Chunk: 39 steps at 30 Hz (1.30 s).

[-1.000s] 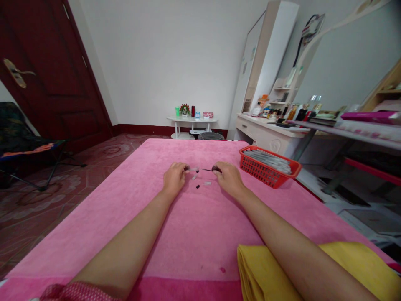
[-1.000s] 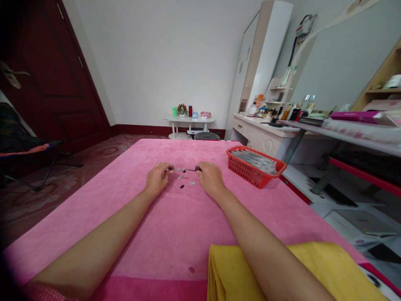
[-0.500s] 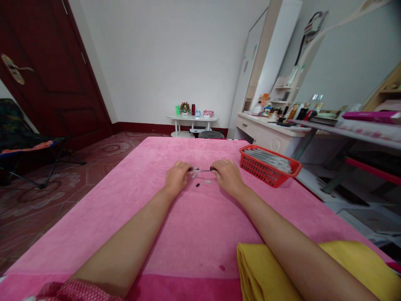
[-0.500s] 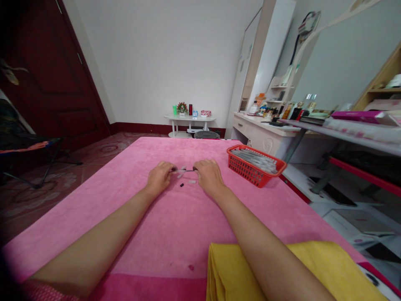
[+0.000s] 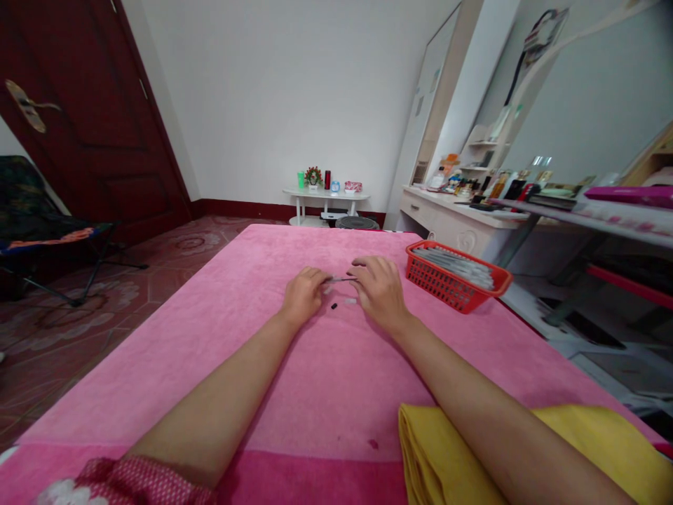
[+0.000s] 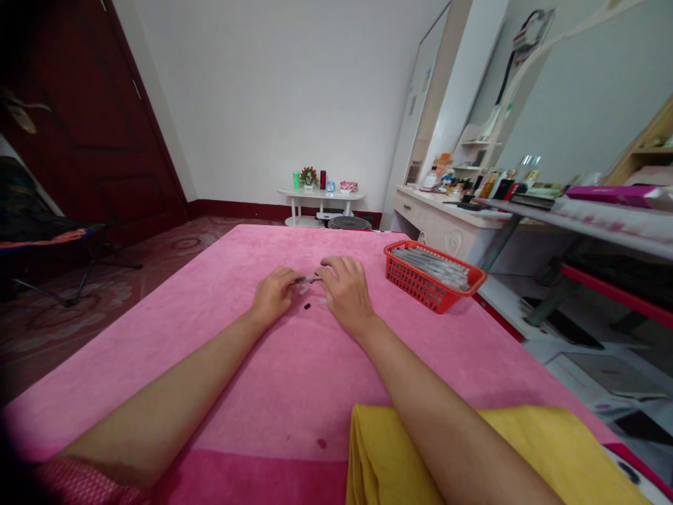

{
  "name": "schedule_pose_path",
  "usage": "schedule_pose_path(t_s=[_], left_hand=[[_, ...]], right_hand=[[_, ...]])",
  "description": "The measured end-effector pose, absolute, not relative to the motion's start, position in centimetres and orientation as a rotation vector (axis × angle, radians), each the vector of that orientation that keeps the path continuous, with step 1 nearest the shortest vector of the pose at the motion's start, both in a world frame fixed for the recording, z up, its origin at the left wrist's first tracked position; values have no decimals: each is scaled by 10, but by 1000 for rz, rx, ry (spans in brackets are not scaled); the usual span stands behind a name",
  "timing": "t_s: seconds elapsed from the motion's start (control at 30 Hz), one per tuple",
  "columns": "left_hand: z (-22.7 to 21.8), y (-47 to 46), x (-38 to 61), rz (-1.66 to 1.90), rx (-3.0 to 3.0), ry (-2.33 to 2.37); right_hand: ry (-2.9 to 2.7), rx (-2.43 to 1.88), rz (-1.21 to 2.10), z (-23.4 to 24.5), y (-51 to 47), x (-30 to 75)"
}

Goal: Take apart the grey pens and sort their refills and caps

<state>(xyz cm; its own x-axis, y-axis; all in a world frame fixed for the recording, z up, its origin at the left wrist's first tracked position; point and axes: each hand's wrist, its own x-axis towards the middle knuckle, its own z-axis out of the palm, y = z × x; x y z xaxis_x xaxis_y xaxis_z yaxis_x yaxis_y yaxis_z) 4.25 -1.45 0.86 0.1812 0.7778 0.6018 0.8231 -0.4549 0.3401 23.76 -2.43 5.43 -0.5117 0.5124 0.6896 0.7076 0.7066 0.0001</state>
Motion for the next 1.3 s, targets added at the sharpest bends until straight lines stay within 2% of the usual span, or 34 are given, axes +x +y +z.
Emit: schedule_pose_path(t_s=[0.1,0.23,0.4,0.6,0.87,1.3], left_hand=[[7,-9,35,-1554,-2147,-1722],[4,-1,26,-2096,-1908,-1770],[3,4,33,-2555,-1862,-1711],[7,-2,45,-2995,-1730,-1806],[4,0,42,-3199,-1620,-1887],[5,-1,41,-3192,-1583,-1841]], right_hand=[[-2195,-826,-315,53,-30,233],[-2423,-810,-166,35,-26,224],[-2562,-940,-87,10,-15,217],[-2494,-1006,-56,10,-15,219],[-2339,-1033,103,11,-13,222],[-2557,-839,35,14,-21,217]])
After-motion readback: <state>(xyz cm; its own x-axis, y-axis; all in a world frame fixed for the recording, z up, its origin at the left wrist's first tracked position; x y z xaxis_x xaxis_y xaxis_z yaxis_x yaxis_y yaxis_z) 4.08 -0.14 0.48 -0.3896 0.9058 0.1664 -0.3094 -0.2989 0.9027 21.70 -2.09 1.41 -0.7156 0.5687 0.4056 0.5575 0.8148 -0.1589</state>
